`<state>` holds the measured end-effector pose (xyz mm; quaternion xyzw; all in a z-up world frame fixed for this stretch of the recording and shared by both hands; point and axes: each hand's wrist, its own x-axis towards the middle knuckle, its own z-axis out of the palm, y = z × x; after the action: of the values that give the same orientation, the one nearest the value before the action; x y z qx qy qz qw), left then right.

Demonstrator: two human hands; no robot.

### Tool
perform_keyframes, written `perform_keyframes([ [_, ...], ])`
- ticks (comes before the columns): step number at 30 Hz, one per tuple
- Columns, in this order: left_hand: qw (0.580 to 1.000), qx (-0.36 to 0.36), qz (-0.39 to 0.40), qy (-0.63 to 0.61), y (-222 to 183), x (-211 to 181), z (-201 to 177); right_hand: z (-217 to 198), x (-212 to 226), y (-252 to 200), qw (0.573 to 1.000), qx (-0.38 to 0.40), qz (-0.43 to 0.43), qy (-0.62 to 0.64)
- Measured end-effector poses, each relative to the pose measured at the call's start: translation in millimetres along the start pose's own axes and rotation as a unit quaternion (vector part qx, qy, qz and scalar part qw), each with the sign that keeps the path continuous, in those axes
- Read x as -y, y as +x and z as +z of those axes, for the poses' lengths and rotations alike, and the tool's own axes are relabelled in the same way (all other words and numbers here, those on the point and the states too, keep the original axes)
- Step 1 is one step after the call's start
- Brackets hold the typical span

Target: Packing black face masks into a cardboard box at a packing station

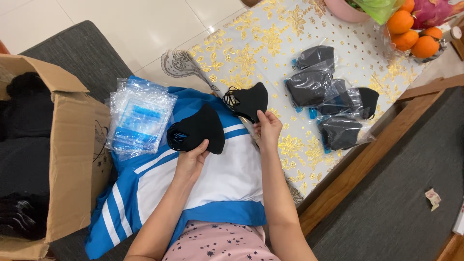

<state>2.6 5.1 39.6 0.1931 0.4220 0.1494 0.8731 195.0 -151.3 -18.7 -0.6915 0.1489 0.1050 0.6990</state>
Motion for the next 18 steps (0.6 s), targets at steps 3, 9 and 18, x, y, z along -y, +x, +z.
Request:
perform_keyframes([
  [3, 1.0, 0.0, -0.003, -0.004, -5.6, -3.1, 4.6, 1.7, 3.6, -2.5, 1.0, -0.005, -0.007, -0.02],
  [9, 1.0, -0.003, -0.006, -0.006, -5.8, -2.4, 4.3, -6.3, 16.1, -12.5, 0.958, -0.043, -0.091, -0.268],
  [18, 1.0, 0.014, -0.004, 0.006, -8.9, -4.7, 2.8, 0.2, 44.1, -39.0, 0.875, 0.011, -0.157, -0.458],
])
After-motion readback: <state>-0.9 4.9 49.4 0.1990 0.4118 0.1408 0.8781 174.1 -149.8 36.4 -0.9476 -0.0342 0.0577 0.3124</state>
